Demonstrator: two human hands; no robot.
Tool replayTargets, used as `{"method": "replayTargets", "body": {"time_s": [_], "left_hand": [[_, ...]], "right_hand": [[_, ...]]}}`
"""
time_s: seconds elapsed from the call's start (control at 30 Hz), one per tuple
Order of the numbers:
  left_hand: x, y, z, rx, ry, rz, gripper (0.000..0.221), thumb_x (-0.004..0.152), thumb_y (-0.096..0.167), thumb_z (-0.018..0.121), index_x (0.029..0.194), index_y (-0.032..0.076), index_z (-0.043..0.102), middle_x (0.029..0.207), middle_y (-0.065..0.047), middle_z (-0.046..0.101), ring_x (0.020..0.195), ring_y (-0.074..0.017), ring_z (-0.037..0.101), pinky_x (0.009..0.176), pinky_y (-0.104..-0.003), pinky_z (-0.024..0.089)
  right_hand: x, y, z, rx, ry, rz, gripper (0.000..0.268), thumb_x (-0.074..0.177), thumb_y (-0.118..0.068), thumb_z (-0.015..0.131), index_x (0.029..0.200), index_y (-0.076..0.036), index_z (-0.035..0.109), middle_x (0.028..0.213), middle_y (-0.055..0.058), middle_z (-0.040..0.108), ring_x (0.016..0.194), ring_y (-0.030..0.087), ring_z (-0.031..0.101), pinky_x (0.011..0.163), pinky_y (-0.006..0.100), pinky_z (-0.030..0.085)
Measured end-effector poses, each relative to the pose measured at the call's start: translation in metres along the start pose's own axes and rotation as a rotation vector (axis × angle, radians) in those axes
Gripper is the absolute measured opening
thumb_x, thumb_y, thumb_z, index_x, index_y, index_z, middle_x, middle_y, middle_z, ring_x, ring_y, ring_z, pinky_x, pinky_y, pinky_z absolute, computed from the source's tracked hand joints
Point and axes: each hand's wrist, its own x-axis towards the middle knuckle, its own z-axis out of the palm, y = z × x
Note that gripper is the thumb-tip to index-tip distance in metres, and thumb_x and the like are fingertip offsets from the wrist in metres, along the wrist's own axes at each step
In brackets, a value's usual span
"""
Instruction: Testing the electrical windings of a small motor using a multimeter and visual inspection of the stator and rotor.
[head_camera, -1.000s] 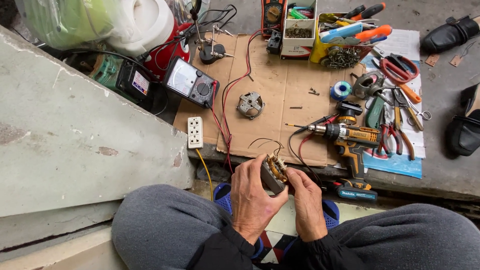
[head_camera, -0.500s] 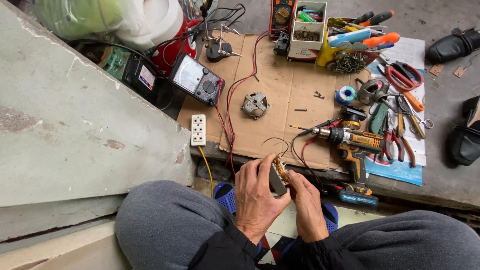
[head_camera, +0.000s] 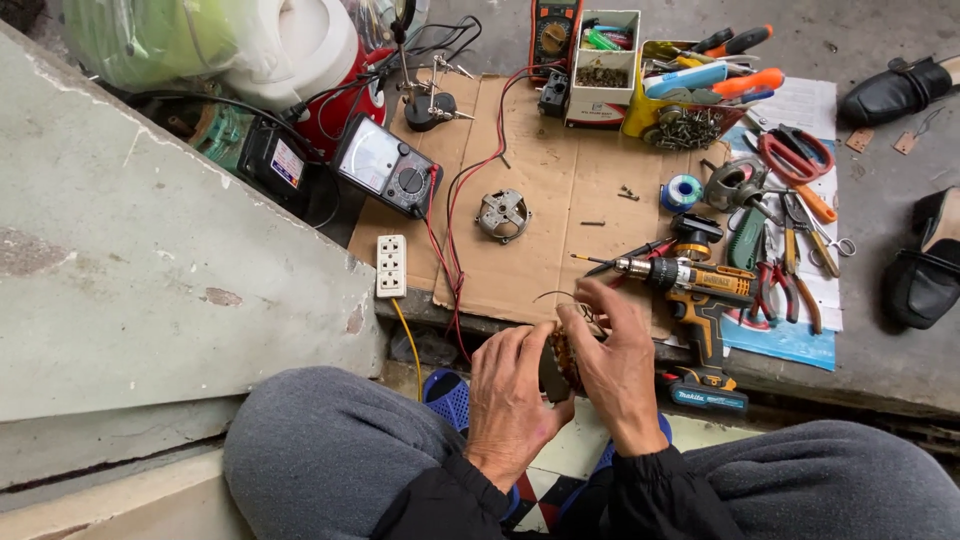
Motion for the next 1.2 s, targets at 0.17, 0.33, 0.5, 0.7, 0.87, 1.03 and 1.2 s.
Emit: {"method": "replayTargets", "body": {"time_s": [0.17, 0.33, 0.5, 0.7, 0.87, 1.03, 1.2], "left_hand": [[0.012, -0.005, 0.006, 0.003, 0.044, -0.019, 0.085, 0.073, 0.024, 0.093, 0.149, 0.011, 0.057, 0.142, -0.007, 0.065, 0.138, -0.0296, 0.059, 0.120, -0.049, 0.040], [0.040, -0.034, 0.044, -0.061, 0.049, -0.137, 0.090, 0.075, 0.021, 0.090, 0.157, 0.013, 0.054, 0.143, -0.017, 0.063, 0.144, -0.0366, 0.055, 0.121, -0.055, 0.039], [0.062, -0.066, 0.100, -0.075, 0.132, -0.324, 0.087, 0.083, 0.027, 0.092, 0.158, 0.012, 0.050, 0.146, -0.017, 0.064, 0.145, -0.0355, 0.056, 0.123, -0.055, 0.042], [0.079, -0.066, 0.113, 0.055, 0.319, -0.339, 0.073, 0.082, 0.024, 0.090, 0.147, 0.013, 0.058, 0.132, -0.005, 0.074, 0.124, -0.0275, 0.069, 0.110, -0.048, 0.045], [0.082, -0.096, 0.151, 0.100, 0.220, -0.381, 0.076, 0.086, 0.030, 0.085, 0.152, 0.010, 0.053, 0.142, -0.011, 0.065, 0.138, -0.0304, 0.059, 0.124, -0.052, 0.033], [0.073, -0.107, 0.168, 0.232, 0.157, -0.366, 0.081, 0.091, 0.035, 0.082, 0.155, 0.003, 0.045, 0.154, -0.016, 0.056, 0.151, -0.0331, 0.048, 0.127, -0.054, 0.030], [0.061, -0.122, 0.170, 0.003, 0.014, -0.560, 0.096, 0.085, 0.028, 0.086, 0.164, 0.006, 0.037, 0.165, -0.019, 0.047, 0.154, -0.0366, 0.045, 0.123, -0.051, 0.038]], "right_hand": [[0.018, -0.015, -0.008, 0.216, 0.147, 0.090, 0.022, 0.105, -0.019, 0.074, 0.114, -0.002, 0.085, 0.089, 0.004, 0.072, 0.074, 0.013, 0.060, 0.064, 0.027, 0.047], [0.039, 0.006, 0.011, 0.262, 0.243, 0.141, 0.023, 0.107, -0.030, 0.077, 0.115, -0.010, 0.087, 0.090, 0.010, 0.078, 0.087, 0.018, 0.066, 0.087, 0.042, 0.057], [0.076, -0.001, 0.031, 0.210, 0.050, 0.152, 0.022, 0.105, -0.032, 0.078, 0.114, -0.016, 0.091, 0.084, 0.009, 0.081, 0.081, 0.018, 0.073, 0.079, 0.039, 0.062], [0.101, -0.011, 0.054, 0.190, -0.051, 0.048, 0.032, 0.102, -0.024, 0.073, 0.116, 0.002, 0.085, 0.106, 0.010, 0.085, 0.081, 0.017, 0.078, 0.075, 0.028, 0.068], [0.121, 0.001, 0.073, 0.166, -0.107, -0.107, 0.022, 0.102, -0.017, 0.073, 0.108, -0.003, 0.088, 0.090, 0.003, 0.079, 0.064, 0.010, 0.060, 0.057, 0.026, 0.052], [0.124, 0.005, 0.081, 0.149, -0.148, -0.159, 0.024, 0.101, -0.018, 0.073, 0.114, -0.004, 0.087, 0.094, 0.001, 0.077, 0.066, 0.011, 0.059, 0.058, 0.027, 0.049], [0.115, 0.008, 0.074, 0.200, -0.152, 0.126, 0.025, 0.101, -0.026, 0.076, 0.105, -0.007, 0.092, 0.086, 0.000, 0.079, 0.066, 0.010, 0.062, 0.059, 0.026, 0.053]]}}
